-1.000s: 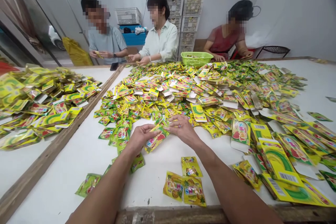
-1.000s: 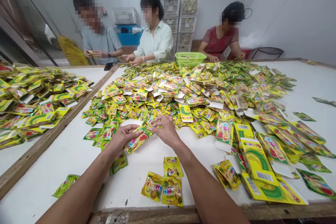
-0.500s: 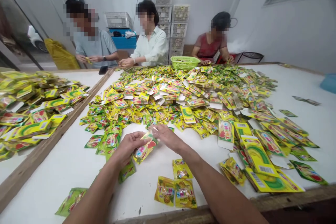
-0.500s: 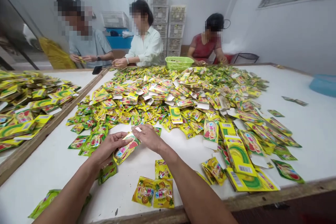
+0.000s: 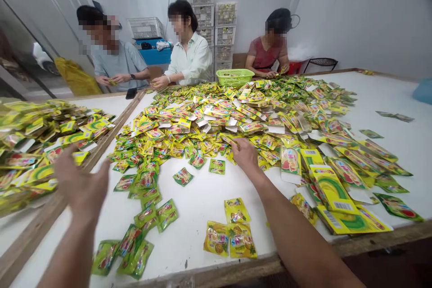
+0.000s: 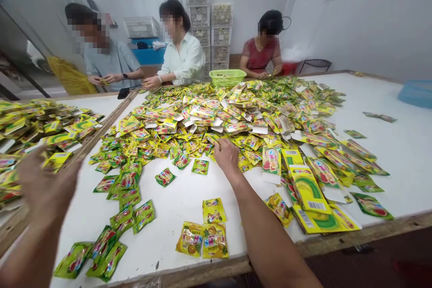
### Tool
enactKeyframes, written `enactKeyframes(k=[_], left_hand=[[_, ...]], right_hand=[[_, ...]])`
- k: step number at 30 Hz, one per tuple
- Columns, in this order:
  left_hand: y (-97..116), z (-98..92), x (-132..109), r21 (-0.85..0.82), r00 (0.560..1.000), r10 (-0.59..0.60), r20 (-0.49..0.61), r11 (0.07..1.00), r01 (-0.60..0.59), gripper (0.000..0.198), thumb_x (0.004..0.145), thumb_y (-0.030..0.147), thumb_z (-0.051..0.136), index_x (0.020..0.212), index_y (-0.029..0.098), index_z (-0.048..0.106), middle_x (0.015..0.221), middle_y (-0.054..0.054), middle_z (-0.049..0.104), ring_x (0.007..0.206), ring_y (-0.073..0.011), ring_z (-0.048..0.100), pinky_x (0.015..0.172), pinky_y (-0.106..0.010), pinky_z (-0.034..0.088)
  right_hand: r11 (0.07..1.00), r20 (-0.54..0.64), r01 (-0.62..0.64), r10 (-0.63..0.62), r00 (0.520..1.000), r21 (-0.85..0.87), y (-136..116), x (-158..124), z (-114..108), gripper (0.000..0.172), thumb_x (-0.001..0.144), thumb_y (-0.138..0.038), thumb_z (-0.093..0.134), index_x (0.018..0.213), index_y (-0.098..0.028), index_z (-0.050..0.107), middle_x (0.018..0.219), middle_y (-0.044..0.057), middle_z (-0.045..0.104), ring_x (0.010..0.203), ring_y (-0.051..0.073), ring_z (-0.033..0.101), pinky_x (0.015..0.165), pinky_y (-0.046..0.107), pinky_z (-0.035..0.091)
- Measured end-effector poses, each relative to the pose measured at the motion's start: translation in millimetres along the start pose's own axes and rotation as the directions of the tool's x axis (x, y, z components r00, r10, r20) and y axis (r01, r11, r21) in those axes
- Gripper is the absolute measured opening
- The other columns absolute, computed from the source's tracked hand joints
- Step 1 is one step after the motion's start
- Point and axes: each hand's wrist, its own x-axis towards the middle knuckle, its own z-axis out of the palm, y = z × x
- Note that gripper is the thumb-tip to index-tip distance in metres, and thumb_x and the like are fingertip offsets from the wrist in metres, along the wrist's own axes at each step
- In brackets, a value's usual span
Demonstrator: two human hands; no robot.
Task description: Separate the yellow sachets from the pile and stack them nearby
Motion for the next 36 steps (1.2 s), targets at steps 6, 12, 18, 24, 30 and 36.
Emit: enactKeyframes(k=[6, 12, 18, 24, 30, 36], left_hand=[[62, 57.2, -70, -0.177, 0.799, 0.232, 0.555, 0.971, -0.16, 0.043, 0.075, 0.04, 0.058, 0.112, 0.018, 0.06, 0.127, -0.013, 0.054, 0.12, -0.0303, 0.047, 0.098, -0.046, 0.041], [60, 72.0, -89, -0.18, 0.706, 0.223, 0.672, 0.974, -0.136, 0.046, 0.078, 0.037, 0.054, 0.119, 0.017, 0.056, 0.132, -0.013, 0.051, 0.119, -0.0303, 0.048, 0.096, -0.045, 0.042], [45, 85.1, -98, -0.252, 0.727, 0.244, 0.642, 0.962, -0.101, 0.045, 0.079, 0.035, 0.052, 0.121, 0.017, 0.053, 0.124, -0.013, 0.056, 0.116, -0.0279, 0.051, 0.095, -0.043, 0.043], [56, 73.3, -87, -0.278, 0.878, 0.288, 0.383, 0.942, -0.188, 0.066, 0.07, 0.05, 0.062, 0.127, 0.02, 0.046, 0.134, -0.014, 0.046, 0.129, -0.0325, 0.034, 0.104, -0.048, 0.028], [57, 69.6, -91, -0.278, 0.571, 0.199, 0.797, 0.959, 0.053, 0.036, 0.07, 0.054, 0.058, 0.082, 0.02, 0.063, 0.071, 0.0, 0.064, 0.072, -0.0209, 0.059, 0.065, -0.028, 0.044], [62, 69.2, -96, -0.331, 0.482, 0.094, 0.871, 0.838, 0.434, 0.043, 0.065, 0.049, 0.066, 0.093, 0.018, 0.058, 0.081, -0.002, 0.067, 0.072, -0.0203, 0.06, 0.062, -0.027, 0.043]], right_hand=[[0.979, 0.235, 0.189, -0.168, 0.957, -0.07, -16, -13, 7, 0.038, 0.082, -0.028, 0.052, 0.119, -0.02, 0.057, 0.127, 0.012, 0.053, 0.11, 0.027, 0.051, 0.09, 0.039, 0.038], [0.949, 0.289, 0.269, -0.214, 0.933, -0.166, -11, -16, 12, 0.043, 0.081, -0.034, 0.055, 0.123, -0.022, 0.053, 0.135, 0.013, 0.044, 0.118, 0.032, 0.044, 0.089, 0.044, 0.036], [0.957, 0.105, 0.278, -0.269, 0.957, -0.081, -20, -12, 11, 0.03, 0.089, -0.018, 0.033, 0.099, -0.016, 0.062, 0.098, 0.013, 0.064, 0.092, 0.023, 0.056, 0.082, 0.034, 0.037], [0.884, 0.17, 0.1, -0.197, 0.966, 0.457, -59, -29, -5, 0.025, 0.088, -0.03, 0.039, 0.089, -0.02, 0.061, 0.072, 0.002, 0.061, 0.068, 0.016, 0.056, 0.064, 0.026, 0.041], [0.851, 0.474, -0.098, -0.189, 0.86, 0.516, -61, -27, -7, 0.026, 0.084, -0.038, 0.047, 0.078, -0.019, 0.064, 0.072, 0.001, 0.064, 0.066, 0.014, 0.058, 0.062, 0.025, 0.043], [0.968, 0.229, -0.083, 0.138, 0.963, -0.236, -8, -4, -17, 0.038, 0.074, -0.037, 0.063, 0.108, -0.019, 0.061, 0.113, 0.016, 0.06, 0.108, 0.033, 0.05, 0.085, 0.043, 0.037]])
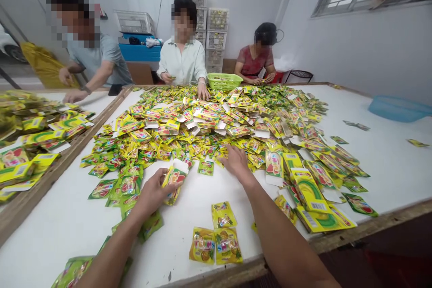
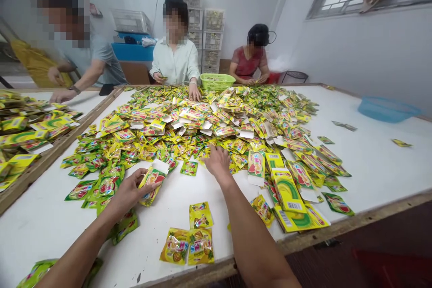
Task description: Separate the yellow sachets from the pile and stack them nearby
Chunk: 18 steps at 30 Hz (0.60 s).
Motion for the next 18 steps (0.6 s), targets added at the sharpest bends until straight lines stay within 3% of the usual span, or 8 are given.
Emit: enactKeyframes(k=[2, 4, 6, 9, 11, 13, 15, 18], left_hand=[[1, 1.6, -1, -0.108, 0.998, -0.054, 0.038, 0.992, 0.058, 0.048, 0.064, 0.048, 0.068, 0.098, 0.017, 0.057, 0.084, -0.005, 0.069, 0.072, -0.0212, 0.062, 0.062, -0.028, 0.045], [0, 1.7, -1, -0.176, 0.994, -0.093, 0.059, 0.979, 0.102, 0.051, 0.062, 0.048, 0.071, 0.101, 0.017, 0.058, 0.085, -0.006, 0.069, 0.07, -0.0209, 0.063, 0.06, -0.028, 0.046], [-2, 0.3, -1, -0.255, 0.992, -0.11, 0.07, 0.959, 0.124, 0.053, 0.06, 0.046, 0.073, 0.102, 0.017, 0.06, 0.089, -0.006, 0.069, 0.07, -0.0201, 0.063, 0.06, -0.027, 0.047], [-3, -1.8, 0, -0.359, 0.988, -0.109, 0.108, 0.922, 0.141, 0.051, 0.058, 0.043, 0.075, 0.101, 0.016, 0.063, 0.089, -0.006, 0.069, 0.068, -0.0193, 0.063, 0.06, -0.027, 0.048], [-3, -1.3, -1, -0.382, 0.984, -0.111, 0.141, 0.911, 0.158, 0.049, 0.058, 0.042, 0.076, 0.098, 0.015, 0.065, 0.085, -0.006, 0.07, 0.067, -0.0189, 0.063, 0.059, -0.026, 0.048], [-3, 0.9, -1, -0.382, 0.979, -0.11, 0.169, 0.909, 0.168, 0.047, 0.06, 0.042, 0.075, 0.097, 0.016, 0.066, 0.085, -0.005, 0.071, 0.067, -0.0186, 0.064, 0.06, -0.026, 0.047], [-3, 3.7, -2, -0.397, 0.978, -0.088, 0.191, 0.904, 0.159, 0.046, 0.062, 0.043, 0.074, 0.1, 0.017, 0.066, 0.087, -0.005, 0.071, 0.069, -0.0184, 0.064, 0.061, -0.025, 0.048], [-4, 6.7, -2, -0.429, 0.98, -0.049, 0.194, 0.894, 0.129, 0.046, 0.066, 0.042, 0.072, 0.105, 0.018, 0.066, 0.09, -0.005, 0.072, 0.072, -0.018, 0.064, 0.065, -0.026, 0.048]], right_hand=[[0.994, 0.139, 0.1, -0.093, 0.986, -0.043, 6, 1, 2, 0.044, 0.067, -0.032, 0.069, 0.109, -0.022, 0.061, 0.114, 0.014, 0.061, 0.109, 0.033, 0.05, 0.085, 0.042, 0.037], [0.984, 0.181, 0.179, -0.177, 0.967, 0.006, 6, 0, 4, 0.032, 0.07, -0.025, 0.065, 0.102, -0.023, 0.064, 0.104, 0.01, 0.066, 0.101, 0.028, 0.056, 0.081, 0.036, 0.039], [0.981, 0.121, 0.174, -0.184, 0.975, 0.09, 3, 0, 4, 0.019, 0.076, -0.021, 0.056, 0.092, -0.023, 0.066, 0.088, 0.008, 0.068, 0.088, 0.024, 0.06, 0.073, 0.031, 0.041], [0.944, 0.013, 0.13, -0.14, 0.99, 0.304, -5, 1, 5, 0.015, 0.08, -0.029, 0.052, 0.076, -0.021, 0.064, 0.068, 0.005, 0.064, 0.072, 0.021, 0.06, 0.063, 0.029, 0.041], [0.822, 0.06, 0.103, -0.164, 0.985, 0.56, -14, -1, 7, 0.021, 0.077, -0.04, 0.055, 0.069, -0.02, 0.058, 0.063, 0.002, 0.059, 0.062, 0.017, 0.056, 0.058, 0.028, 0.041], [0.626, 0.181, 0.0, -0.226, 0.957, 0.78, -27, -8, 13, 0.029, 0.07, -0.048, 0.06, 0.068, -0.02, 0.052, 0.061, -0.001, 0.054, 0.055, 0.014, 0.052, 0.053, 0.026, 0.041], [0.491, 0.27, -0.097, -0.295, 0.917, 0.866, -40, -17, 18, 0.034, 0.064, -0.05, 0.065, 0.067, -0.02, 0.047, 0.059, -0.004, 0.047, 0.053, 0.011, 0.048, 0.053, 0.025, 0.043], [0.48, 0.302, -0.097, -0.373, 0.877, 0.872, -52, -28, 19, 0.038, 0.062, -0.045, 0.067, 0.06, -0.021, 0.037, 0.056, -0.007, 0.035, 0.052, 0.008, 0.041, 0.054, 0.024, 0.045]])
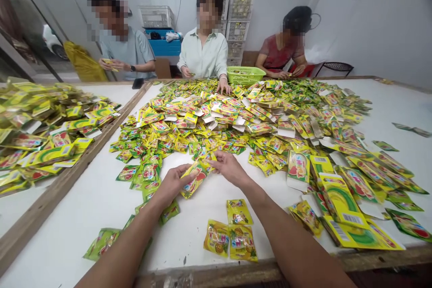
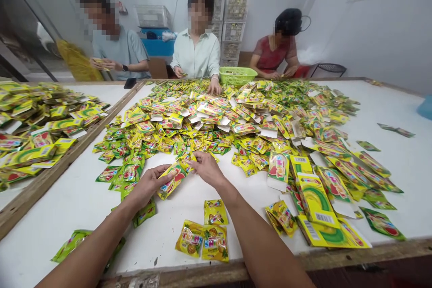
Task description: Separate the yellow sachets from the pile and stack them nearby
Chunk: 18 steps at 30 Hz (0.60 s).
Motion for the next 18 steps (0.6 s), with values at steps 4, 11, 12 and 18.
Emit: enactKeyframes(k=[4, 11, 12, 18], left_hand=[[-2, 0.5, 1, -0.005, 1.0, 0.016, 0.018, 1.0, -0.016, 0.043, 0.066, 0.04, 0.073, 0.103, 0.018, 0.067, 0.092, -0.004, 0.071, 0.078, -0.0184, 0.064, 0.072, -0.027, 0.048], [-4, -1.4, 2, 0.022, 1.0, -0.015, 0.006, 1.0, 0.015, 0.045, 0.064, 0.045, 0.073, 0.1, 0.017, 0.067, 0.085, -0.004, 0.071, 0.072, -0.0183, 0.063, 0.066, -0.026, 0.047], [-4, -2.4, 3, 0.052, 1.0, -0.01, -0.006, 0.999, 0.01, 0.045, 0.065, 0.045, 0.072, 0.099, 0.017, 0.067, 0.085, -0.004, 0.071, 0.072, -0.0183, 0.063, 0.066, -0.026, 0.047], [0, -7.8, 1, 0.258, 0.999, 0.045, 0.024, 0.965, -0.05, 0.039, 0.07, 0.048, 0.065, 0.094, 0.016, 0.068, 0.086, -0.003, 0.069, 0.073, -0.0176, 0.059, 0.067, -0.025, 0.042]], right_hand=[[0.993, 0.047, 0.033, -0.028, 0.999, -0.117, -2, -4, -4, 0.045, 0.066, -0.043, 0.064, 0.058, -0.022, 0.025, 0.057, -0.008, 0.023, 0.051, 0.007, 0.031, 0.053, 0.022, 0.042], [0.99, 0.026, 0.014, -0.01, 1.0, -0.138, 5, 1, -14, 0.032, 0.07, -0.047, 0.06, 0.064, -0.02, 0.044, 0.058, -0.006, 0.038, 0.057, 0.01, 0.04, 0.056, 0.023, 0.041], [0.992, 0.01, -0.002, 0.003, 1.0, -0.129, 5, 1, -15, 0.028, 0.072, -0.046, 0.058, 0.071, -0.019, 0.051, 0.062, -0.004, 0.045, 0.06, 0.011, 0.044, 0.059, 0.024, 0.042], [0.925, 0.18, 0.06, 0.01, 0.984, -0.376, -2, -4, -19, 0.023, 0.08, -0.032, 0.05, 0.093, -0.02, 0.066, 0.082, 0.002, 0.062, 0.075, 0.016, 0.053, 0.069, 0.027, 0.041]])
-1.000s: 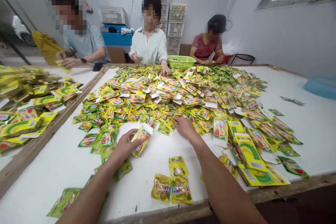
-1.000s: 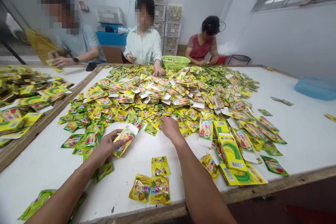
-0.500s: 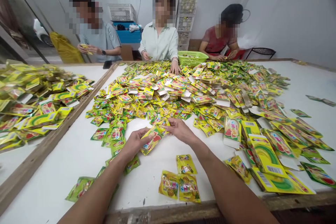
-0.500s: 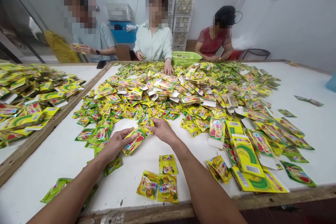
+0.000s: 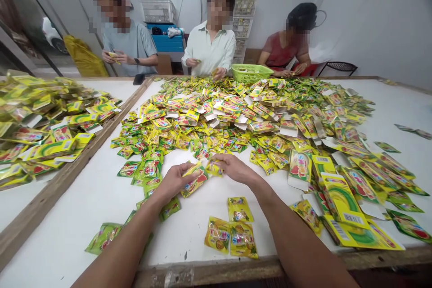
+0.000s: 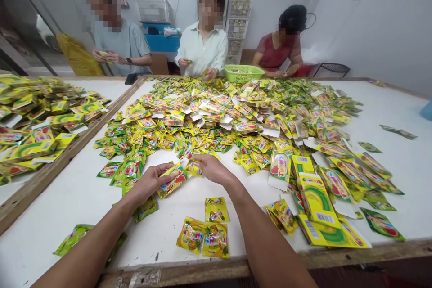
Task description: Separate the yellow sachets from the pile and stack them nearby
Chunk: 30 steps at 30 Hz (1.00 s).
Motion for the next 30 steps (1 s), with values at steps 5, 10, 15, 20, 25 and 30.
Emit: enactKeyframes(k=[5, 10, 15, 20, 25, 30], left_hand=[[3, 1.1, -3, 0.009, 0.994, 0.012, 0.111, 1.0, -0.013, 0.033, 0.072, 0.044, 0.066, 0.088, 0.015, 0.069, 0.081, -0.002, 0.066, 0.071, -0.0147, 0.055, 0.064, -0.022, 0.039], [-4, 2.4, -1, -0.141, 0.984, -0.09, 0.154, 0.984, 0.112, 0.033, 0.066, 0.04, 0.072, 0.087, 0.013, 0.069, 0.072, -0.002, 0.065, 0.061, -0.0123, 0.054, 0.059, -0.022, 0.039], [-6, 1.0, 2, -0.332, 0.976, -0.181, 0.119, 0.919, 0.211, 0.036, 0.061, 0.035, 0.077, 0.088, 0.012, 0.069, 0.075, -0.005, 0.068, 0.057, -0.012, 0.057, 0.055, -0.022, 0.042], [3, 1.7, 1, -0.46, 0.973, -0.227, 0.035, 0.861, 0.217, 0.038, 0.054, 0.03, 0.081, 0.086, 0.014, 0.066, 0.075, -0.004, 0.069, 0.059, -0.0119, 0.06, 0.056, -0.021, 0.044], [3, 1.5, 0, -0.456, 0.976, -0.213, -0.034, 0.873, 0.174, 0.052, 0.052, 0.028, 0.082, 0.098, 0.016, 0.061, 0.074, 0.0, 0.067, 0.058, -0.01, 0.059, 0.053, -0.018, 0.042], [-2, 1.2, 2, -0.392, 0.974, -0.222, -0.037, 0.9, 0.19, 0.054, 0.056, 0.033, 0.079, 0.103, 0.017, 0.059, 0.078, -0.002, 0.068, 0.057, -0.0105, 0.058, 0.051, -0.019, 0.041]], right_hand=[[0.998, 0.081, 0.03, -0.026, 0.996, -0.058, -2, -3, 10, 0.013, 0.073, -0.027, 0.059, 0.084, -0.021, 0.061, 0.066, -0.004, 0.054, 0.06, 0.011, 0.047, 0.056, 0.022, 0.035], [0.999, -0.097, 0.027, -0.024, 0.995, 0.027, -3, 3, 28, 0.01, 0.067, -0.021, 0.062, 0.069, -0.019, 0.053, 0.06, -0.005, 0.049, 0.058, 0.01, 0.046, 0.054, 0.022, 0.033], [0.983, -0.174, 0.045, -0.014, 0.985, 0.18, -2, 6, 25, 0.018, 0.08, -0.035, 0.051, 0.089, -0.02, 0.056, 0.072, -0.001, 0.059, 0.065, 0.012, 0.054, 0.06, 0.025, 0.042], [0.86, -0.179, 0.009, -0.116, 0.977, -0.511, 7, -2, 0, 0.036, 0.079, -0.026, 0.054, 0.115, -0.023, 0.056, 0.12, 0.007, 0.059, 0.11, 0.024, 0.047, 0.087, 0.038, 0.037], [0.554, -0.374, -0.334, 0.043, 0.926, -0.763, 9, -6, -16, 0.033, 0.081, -0.008, 0.038, 0.093, -0.017, 0.068, 0.113, 0.013, 0.062, 0.106, 0.028, 0.047, 0.085, 0.043, 0.032], [0.63, -0.241, -0.191, 0.007, 0.971, -0.752, 3, -5, -7, 0.051, 0.081, -0.033, 0.05, 0.13, -0.022, 0.047, 0.137, 0.01, 0.046, 0.119, 0.03, 0.041, 0.091, 0.041, 0.031]])
